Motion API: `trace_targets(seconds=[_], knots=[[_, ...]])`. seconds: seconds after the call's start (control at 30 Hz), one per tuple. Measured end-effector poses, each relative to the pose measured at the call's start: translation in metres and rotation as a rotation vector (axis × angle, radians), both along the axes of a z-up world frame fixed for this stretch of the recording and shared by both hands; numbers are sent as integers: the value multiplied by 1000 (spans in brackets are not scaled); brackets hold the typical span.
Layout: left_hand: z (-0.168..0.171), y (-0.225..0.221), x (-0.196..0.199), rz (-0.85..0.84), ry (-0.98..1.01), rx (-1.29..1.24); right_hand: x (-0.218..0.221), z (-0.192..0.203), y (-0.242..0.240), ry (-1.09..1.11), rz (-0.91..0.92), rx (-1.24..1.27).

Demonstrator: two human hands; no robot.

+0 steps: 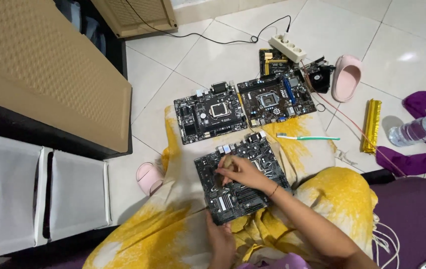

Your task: Cleaning and inspecting computer motherboards using a small brush or tool while sitting on the floor.

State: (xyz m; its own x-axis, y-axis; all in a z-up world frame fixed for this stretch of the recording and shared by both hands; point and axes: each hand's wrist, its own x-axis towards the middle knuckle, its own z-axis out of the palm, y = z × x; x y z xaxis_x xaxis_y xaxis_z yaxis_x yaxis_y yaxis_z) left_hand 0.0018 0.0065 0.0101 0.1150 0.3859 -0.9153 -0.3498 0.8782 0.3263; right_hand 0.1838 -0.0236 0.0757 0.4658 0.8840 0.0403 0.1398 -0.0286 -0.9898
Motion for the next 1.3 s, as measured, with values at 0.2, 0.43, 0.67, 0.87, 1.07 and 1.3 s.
trace_targets(seconds=[0.2,0.43,0.67,0.87,1.07,1.3], knots=[[-58,2,-9,-93,-155,52,-11,-21,-8,-236,-46,-81],[-24,9,-3,-189,-28,116,-23,-17,-13,-319,-57,-68],[2,15,4,-250,27,137,-36,-10,-15,-416,3,-38],[11,18,14,-317,-74,176,-25,-20,-13,-396,-90,-113],[17,17,16,-350,-4,202,-34,2,-20,-494,63,45],[58,12,22,-444,120,228,-17,-15,-19,-312,-175,-47]])
